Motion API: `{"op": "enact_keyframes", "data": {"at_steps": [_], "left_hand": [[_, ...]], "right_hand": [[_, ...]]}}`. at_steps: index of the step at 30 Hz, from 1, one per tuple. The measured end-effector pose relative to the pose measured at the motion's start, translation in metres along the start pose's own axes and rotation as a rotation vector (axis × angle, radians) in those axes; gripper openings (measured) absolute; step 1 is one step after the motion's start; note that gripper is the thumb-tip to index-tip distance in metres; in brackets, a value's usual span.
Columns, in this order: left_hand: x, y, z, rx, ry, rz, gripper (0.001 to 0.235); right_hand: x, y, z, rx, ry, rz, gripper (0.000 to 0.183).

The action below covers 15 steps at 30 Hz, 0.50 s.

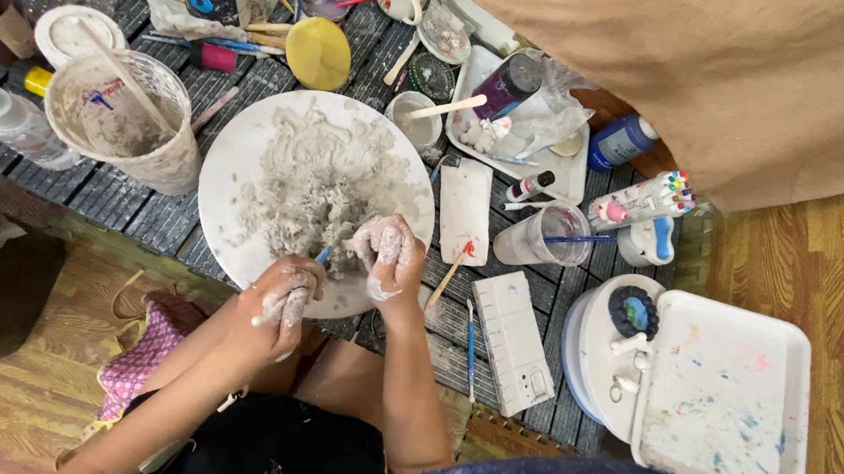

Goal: The person kneads and mixes a grey clay-like substance on a white plate using their hands and wooden sticks. They alternate between using their hands and the sticks to blend the material, occasionally scraping residue from their fingers.

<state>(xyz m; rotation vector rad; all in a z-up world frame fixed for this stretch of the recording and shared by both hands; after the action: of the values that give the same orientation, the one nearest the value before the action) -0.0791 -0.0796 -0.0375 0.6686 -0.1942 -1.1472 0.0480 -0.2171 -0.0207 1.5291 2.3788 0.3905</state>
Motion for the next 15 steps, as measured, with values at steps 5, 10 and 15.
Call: {"op": "enact_keyframes", "data": {"at_steps": [5, 10, 15], "left_hand": [[-0.01, 0.007, 0.004, 0.068, 0.074, -0.011, 0.009], [-0.03, 0.0, -0.007, 0.02, 0.027, -0.003, 0.009], [-0.034, -0.012, -0.027, -0.145, -0.029, 0.018, 0.011]], "right_hand": [[0.015, -0.018, 0.022, -0.133, 0.193, 0.164, 0.042], [0.018, -0.039, 0.041, -0.023, 0.346, 0.369, 0.04], [0.012, -0.033, 0.031, -0.244, 0.209, 0.47, 0.036]]}}
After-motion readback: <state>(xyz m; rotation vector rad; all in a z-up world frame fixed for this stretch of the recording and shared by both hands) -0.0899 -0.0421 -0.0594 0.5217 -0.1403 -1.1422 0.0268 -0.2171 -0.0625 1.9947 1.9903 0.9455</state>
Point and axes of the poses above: each hand's wrist, its own y-axis towards the middle knuckle, its own x-axis out of the palm, z = x × y, the point moved 2 cm from there along y, towards the middle knuckle, and after that the axes turned 1 degree about x, right-handed, at the moved point
